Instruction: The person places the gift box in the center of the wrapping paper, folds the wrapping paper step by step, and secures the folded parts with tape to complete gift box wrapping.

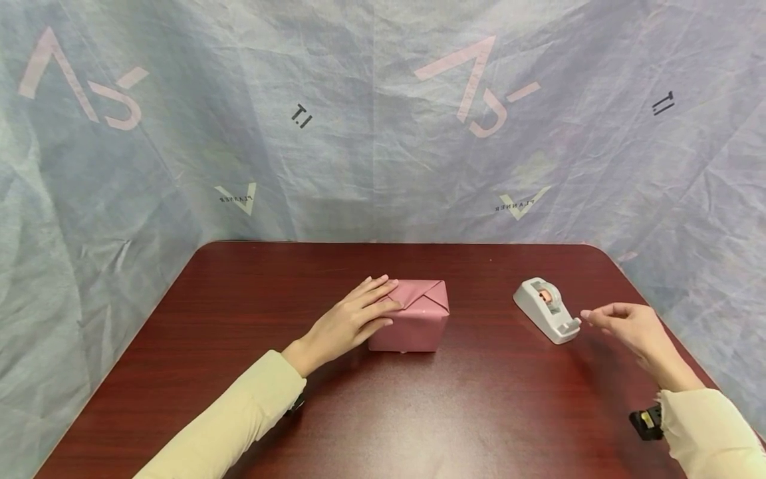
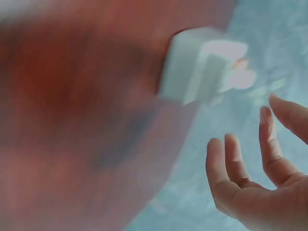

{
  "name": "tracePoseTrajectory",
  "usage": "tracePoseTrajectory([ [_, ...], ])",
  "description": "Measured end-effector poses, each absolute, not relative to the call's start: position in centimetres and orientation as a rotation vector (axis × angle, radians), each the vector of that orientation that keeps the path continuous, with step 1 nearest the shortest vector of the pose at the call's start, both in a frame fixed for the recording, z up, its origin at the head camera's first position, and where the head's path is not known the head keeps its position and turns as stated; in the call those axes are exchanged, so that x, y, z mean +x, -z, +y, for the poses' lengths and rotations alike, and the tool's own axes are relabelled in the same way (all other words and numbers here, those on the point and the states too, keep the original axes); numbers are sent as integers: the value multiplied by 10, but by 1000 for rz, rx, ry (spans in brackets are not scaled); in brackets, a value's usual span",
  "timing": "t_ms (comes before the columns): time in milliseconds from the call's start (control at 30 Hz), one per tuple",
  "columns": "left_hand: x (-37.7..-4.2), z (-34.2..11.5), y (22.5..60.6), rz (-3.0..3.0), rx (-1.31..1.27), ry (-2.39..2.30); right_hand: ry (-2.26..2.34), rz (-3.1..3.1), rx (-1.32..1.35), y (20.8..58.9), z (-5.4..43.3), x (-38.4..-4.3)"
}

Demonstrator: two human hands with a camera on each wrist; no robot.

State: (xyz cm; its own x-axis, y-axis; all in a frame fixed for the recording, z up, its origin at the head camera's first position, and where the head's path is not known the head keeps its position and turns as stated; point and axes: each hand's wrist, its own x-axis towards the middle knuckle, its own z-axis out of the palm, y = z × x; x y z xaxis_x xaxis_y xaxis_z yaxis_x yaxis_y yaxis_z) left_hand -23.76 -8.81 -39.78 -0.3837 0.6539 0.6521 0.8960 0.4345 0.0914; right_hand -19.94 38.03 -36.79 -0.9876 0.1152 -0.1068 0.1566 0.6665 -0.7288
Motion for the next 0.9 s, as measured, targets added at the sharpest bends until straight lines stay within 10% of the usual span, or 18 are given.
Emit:
tracePoseTrajectory([
  [900,-238,-88,399,-2155,-1303,659,1758,2504,-364,326,149,-206],
])
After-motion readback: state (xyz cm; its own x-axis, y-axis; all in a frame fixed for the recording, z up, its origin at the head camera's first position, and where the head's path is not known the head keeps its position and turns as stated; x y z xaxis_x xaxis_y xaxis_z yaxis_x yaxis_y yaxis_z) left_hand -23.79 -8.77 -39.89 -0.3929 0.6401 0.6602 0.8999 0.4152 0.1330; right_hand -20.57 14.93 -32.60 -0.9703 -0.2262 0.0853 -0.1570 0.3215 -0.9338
